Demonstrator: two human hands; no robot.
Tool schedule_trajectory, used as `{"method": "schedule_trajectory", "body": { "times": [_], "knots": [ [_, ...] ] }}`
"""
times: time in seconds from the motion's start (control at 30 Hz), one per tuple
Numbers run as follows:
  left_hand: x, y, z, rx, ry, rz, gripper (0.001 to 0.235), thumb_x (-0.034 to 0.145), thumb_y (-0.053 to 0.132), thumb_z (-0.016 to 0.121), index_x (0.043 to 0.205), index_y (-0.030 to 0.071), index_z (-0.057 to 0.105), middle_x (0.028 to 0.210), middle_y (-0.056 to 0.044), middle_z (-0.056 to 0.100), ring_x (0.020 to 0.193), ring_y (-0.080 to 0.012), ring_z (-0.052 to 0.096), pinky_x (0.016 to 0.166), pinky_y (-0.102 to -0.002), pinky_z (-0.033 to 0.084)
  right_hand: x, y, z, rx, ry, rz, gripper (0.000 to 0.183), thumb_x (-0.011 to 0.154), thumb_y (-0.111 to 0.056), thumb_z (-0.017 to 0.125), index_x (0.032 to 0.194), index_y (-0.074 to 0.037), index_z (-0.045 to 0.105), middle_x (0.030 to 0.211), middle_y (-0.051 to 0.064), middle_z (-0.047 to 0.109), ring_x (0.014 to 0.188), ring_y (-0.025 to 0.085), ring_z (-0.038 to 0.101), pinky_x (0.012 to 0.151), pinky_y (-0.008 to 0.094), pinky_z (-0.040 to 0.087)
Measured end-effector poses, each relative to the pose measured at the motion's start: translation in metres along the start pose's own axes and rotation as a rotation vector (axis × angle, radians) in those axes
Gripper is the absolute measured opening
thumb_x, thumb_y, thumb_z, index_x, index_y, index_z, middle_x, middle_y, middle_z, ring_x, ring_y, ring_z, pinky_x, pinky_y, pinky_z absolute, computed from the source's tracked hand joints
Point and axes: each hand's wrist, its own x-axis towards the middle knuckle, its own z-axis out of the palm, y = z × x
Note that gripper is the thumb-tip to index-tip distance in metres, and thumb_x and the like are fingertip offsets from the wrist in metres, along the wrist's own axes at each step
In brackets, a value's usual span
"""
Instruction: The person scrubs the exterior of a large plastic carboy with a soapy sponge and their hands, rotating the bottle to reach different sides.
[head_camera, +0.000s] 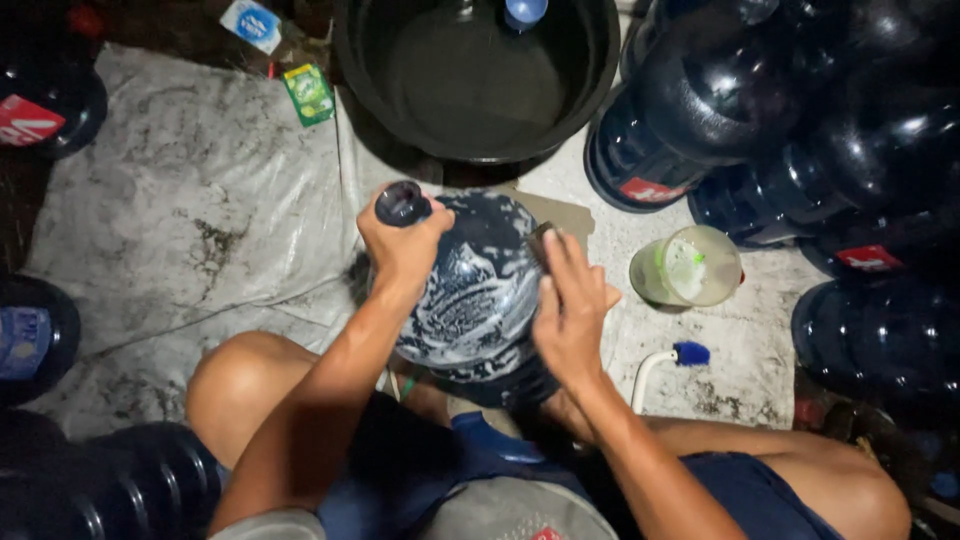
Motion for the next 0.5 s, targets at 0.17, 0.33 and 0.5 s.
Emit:
{"method": "schedule_trajectory", "body": {
  "times": [0.17, 0.33, 0.5],
  "knots": [
    [-0.002, -0.011, 0.002, 0.032, 0.065, 0.045, 0.016, 0.053, 0.001, 0.073, 0.060, 0.010, 0.061, 0.054, 0.001, 0.057, 0.052, -0.0068, 0.054, 0.050, -0.021, 0.046, -0.035, -0.023, -0.014, 0.006, -0.104, -0.239, 0.042, 0.088, -0.006, 0.050, 0.129, -0.012, 0.054, 0.134, 0.015, 0.053, 0.103, 0.033, 0.058, 0.085, 0.041, 0.033],
    [-0.012, -0.005, 0.004, -0.038, 0.002, -0.011, 0.020, 0.051, -0.001, 0.071, 0.061, 0.011, 0.058, 0.059, 0.003, 0.060, 0.056, -0.0084, 0.056, 0.057, -0.026, 0.048, -0.036, 0.026, -0.006, 0.101, -0.117, 0.003, 0.046, 0.096, -0.014, 0.042, 0.141, -0.008, 0.036, 0.144, 0.014, 0.041, 0.138, 0.032, 0.035, 0.114, 0.055, 0.020],
    [-0.009, 0.006, 0.004, 0.034, 0.057, -0.212, 0.021, 0.049, 0.001, 0.074, 0.065, 0.009, 0.062, 0.060, 0.003, 0.058, 0.058, -0.0107, 0.054, 0.053, -0.030, 0.046, -0.040, 0.000, -0.001, 0.009, -0.071, -0.048, 0.047, 0.093, -0.010, 0.047, 0.139, -0.011, 0.042, 0.144, 0.013, 0.044, 0.136, 0.029, 0.040, 0.104, 0.050, 0.026]
  ]
}}
